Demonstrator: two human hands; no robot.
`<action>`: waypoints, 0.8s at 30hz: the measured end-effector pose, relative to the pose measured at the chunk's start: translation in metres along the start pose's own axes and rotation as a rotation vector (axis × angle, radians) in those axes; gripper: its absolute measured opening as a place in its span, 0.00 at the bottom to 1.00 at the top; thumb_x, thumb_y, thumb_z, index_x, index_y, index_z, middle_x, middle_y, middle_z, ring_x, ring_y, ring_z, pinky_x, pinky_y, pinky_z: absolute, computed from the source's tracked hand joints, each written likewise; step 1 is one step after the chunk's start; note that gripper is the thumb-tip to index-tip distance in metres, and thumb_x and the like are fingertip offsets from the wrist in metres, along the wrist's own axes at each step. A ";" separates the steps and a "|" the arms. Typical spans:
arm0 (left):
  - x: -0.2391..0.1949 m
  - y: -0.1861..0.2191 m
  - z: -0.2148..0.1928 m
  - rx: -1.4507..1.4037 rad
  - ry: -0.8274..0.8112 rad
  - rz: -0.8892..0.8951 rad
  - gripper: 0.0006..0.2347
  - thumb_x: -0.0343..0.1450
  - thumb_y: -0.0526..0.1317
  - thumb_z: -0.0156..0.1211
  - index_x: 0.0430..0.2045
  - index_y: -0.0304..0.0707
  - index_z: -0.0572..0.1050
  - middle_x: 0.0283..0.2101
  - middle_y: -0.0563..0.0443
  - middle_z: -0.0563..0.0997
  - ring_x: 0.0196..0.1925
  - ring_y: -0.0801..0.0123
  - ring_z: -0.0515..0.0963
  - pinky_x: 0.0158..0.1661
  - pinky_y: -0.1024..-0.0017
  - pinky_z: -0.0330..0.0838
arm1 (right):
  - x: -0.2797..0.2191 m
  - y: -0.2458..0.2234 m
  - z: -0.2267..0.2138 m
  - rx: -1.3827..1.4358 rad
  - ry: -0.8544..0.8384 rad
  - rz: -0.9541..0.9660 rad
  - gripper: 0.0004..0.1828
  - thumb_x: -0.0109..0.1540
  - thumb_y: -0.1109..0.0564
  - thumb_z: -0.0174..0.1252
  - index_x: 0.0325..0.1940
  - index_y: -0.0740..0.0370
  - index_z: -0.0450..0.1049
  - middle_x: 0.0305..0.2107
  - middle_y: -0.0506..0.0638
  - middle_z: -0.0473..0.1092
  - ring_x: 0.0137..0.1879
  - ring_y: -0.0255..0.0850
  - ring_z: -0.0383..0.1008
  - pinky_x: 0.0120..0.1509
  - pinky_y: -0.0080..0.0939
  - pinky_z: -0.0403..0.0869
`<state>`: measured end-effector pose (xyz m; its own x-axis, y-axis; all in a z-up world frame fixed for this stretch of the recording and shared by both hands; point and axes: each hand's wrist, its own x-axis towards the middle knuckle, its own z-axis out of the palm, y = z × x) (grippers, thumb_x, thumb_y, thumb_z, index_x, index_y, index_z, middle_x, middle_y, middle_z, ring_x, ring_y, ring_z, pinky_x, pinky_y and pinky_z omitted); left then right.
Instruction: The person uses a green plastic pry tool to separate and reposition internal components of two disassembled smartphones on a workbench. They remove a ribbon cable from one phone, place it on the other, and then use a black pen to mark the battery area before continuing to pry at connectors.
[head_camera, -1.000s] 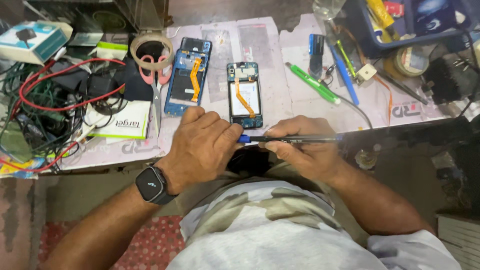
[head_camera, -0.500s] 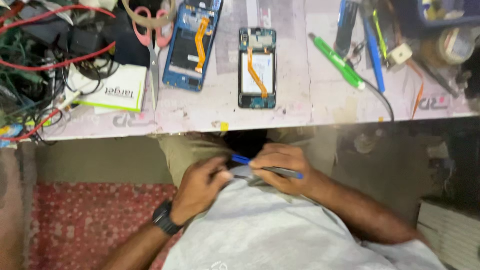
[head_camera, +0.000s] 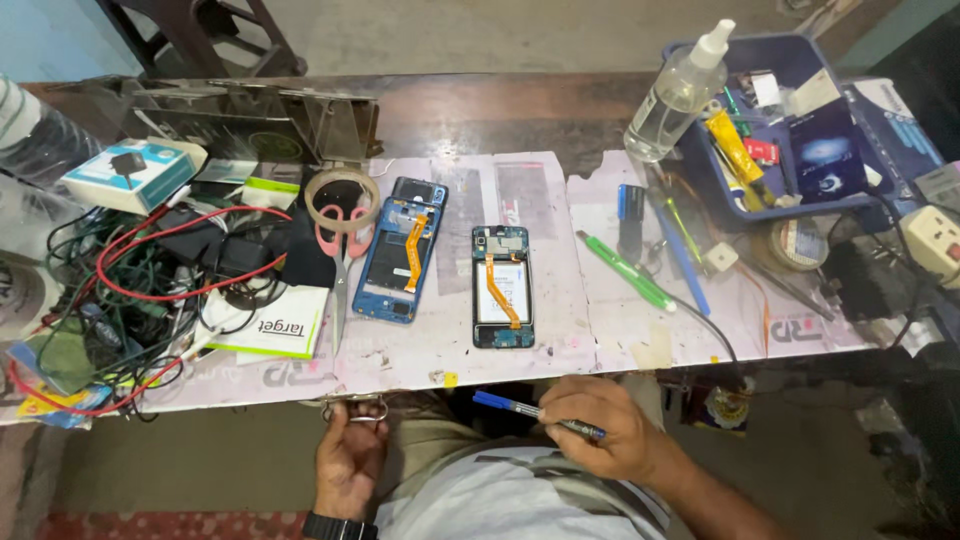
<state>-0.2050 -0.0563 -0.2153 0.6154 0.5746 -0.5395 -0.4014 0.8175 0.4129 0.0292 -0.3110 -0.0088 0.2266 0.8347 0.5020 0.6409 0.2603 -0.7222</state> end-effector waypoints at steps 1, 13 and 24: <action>0.001 0.002 0.002 -0.004 -0.066 0.019 0.08 0.72 0.48 0.58 0.39 0.48 0.75 0.35 0.58 0.80 0.40 0.68 0.79 0.41 0.67 0.71 | 0.003 0.001 0.000 -0.025 -0.011 -0.006 0.12 0.57 0.68 0.66 0.43 0.65 0.74 0.36 0.56 0.76 0.41 0.49 0.81 0.44 0.45 0.80; -0.085 -0.006 -0.003 0.094 -0.082 0.094 0.13 0.75 0.49 0.60 0.41 0.39 0.77 0.33 0.54 0.77 0.40 0.64 0.78 0.47 0.62 0.73 | 0.006 0.006 0.037 -0.545 -0.208 -0.127 0.14 0.55 0.59 0.62 0.44 0.60 0.78 0.48 0.53 0.75 0.44 0.46 0.75 0.45 0.47 0.72; -0.076 -0.015 0.003 0.190 0.049 0.257 0.11 0.75 0.48 0.60 0.41 0.39 0.76 0.37 0.53 0.80 0.36 0.66 0.76 0.43 0.63 0.73 | 0.015 0.010 0.031 -0.456 -0.035 -0.181 0.16 0.54 0.65 0.63 0.47 0.65 0.77 0.46 0.56 0.75 0.42 0.48 0.74 0.43 0.45 0.74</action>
<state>-0.2438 -0.1122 -0.1777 0.4754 0.7662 -0.4323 -0.4032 0.6265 0.6670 0.0164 -0.2810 -0.0235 0.0624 0.8137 0.5779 0.9254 0.1697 -0.3389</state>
